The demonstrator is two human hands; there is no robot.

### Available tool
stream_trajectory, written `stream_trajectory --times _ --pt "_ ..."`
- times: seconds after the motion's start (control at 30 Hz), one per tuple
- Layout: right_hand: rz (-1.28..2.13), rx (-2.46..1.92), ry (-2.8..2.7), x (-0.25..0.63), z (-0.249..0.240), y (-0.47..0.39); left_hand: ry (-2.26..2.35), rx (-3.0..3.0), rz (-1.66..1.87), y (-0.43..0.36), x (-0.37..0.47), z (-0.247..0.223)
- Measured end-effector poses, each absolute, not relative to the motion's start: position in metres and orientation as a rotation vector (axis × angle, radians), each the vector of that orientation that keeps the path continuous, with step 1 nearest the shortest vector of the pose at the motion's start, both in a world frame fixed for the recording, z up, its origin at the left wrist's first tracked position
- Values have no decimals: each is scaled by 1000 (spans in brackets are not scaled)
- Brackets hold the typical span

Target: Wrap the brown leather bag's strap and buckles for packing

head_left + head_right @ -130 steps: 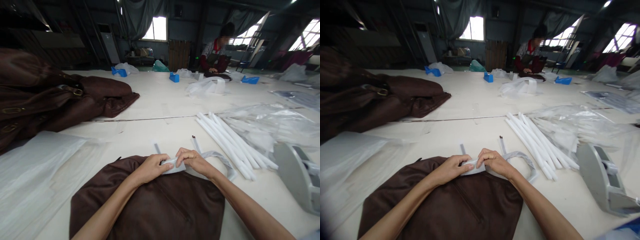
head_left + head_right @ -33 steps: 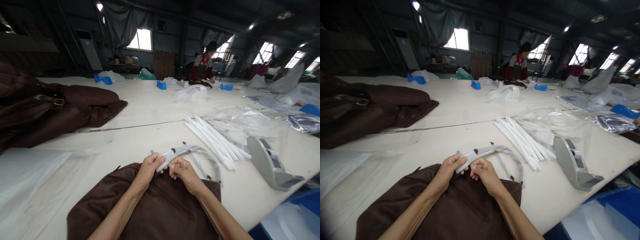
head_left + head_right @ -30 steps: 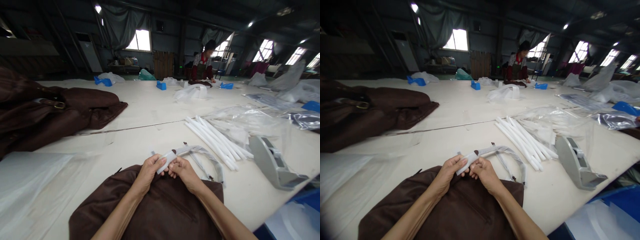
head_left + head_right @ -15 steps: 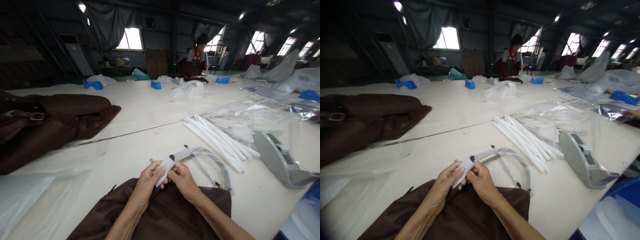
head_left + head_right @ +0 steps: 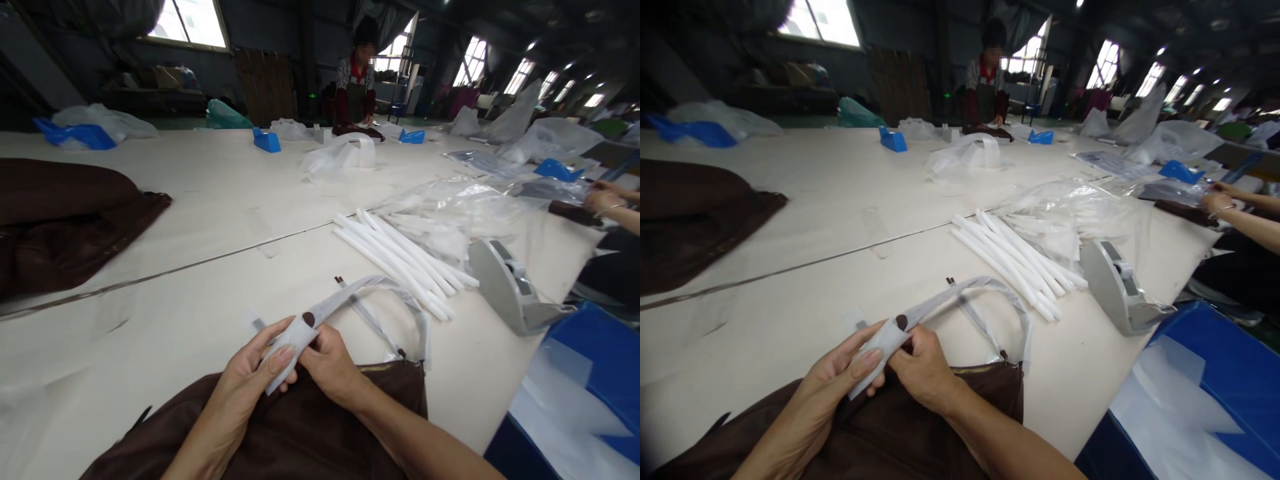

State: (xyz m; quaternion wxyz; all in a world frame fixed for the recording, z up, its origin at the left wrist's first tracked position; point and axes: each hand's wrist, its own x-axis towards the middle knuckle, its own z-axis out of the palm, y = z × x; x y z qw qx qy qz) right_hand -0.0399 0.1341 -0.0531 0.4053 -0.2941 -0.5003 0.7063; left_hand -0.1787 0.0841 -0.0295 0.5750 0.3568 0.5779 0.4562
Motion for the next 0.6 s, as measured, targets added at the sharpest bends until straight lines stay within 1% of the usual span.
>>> stream_trajectory --times 0.33,0.47,0.6 --pt "1697 -851 -964 -43 -57 151 1366 974 926 92 -170 -22" --pt "1762 -923 -921 -46 -58 158 1342 1016 1025 95 -168 -21" --pt "1818 -938 -993 -35 -43 151 1375 1063 1192 92 -164 -18"
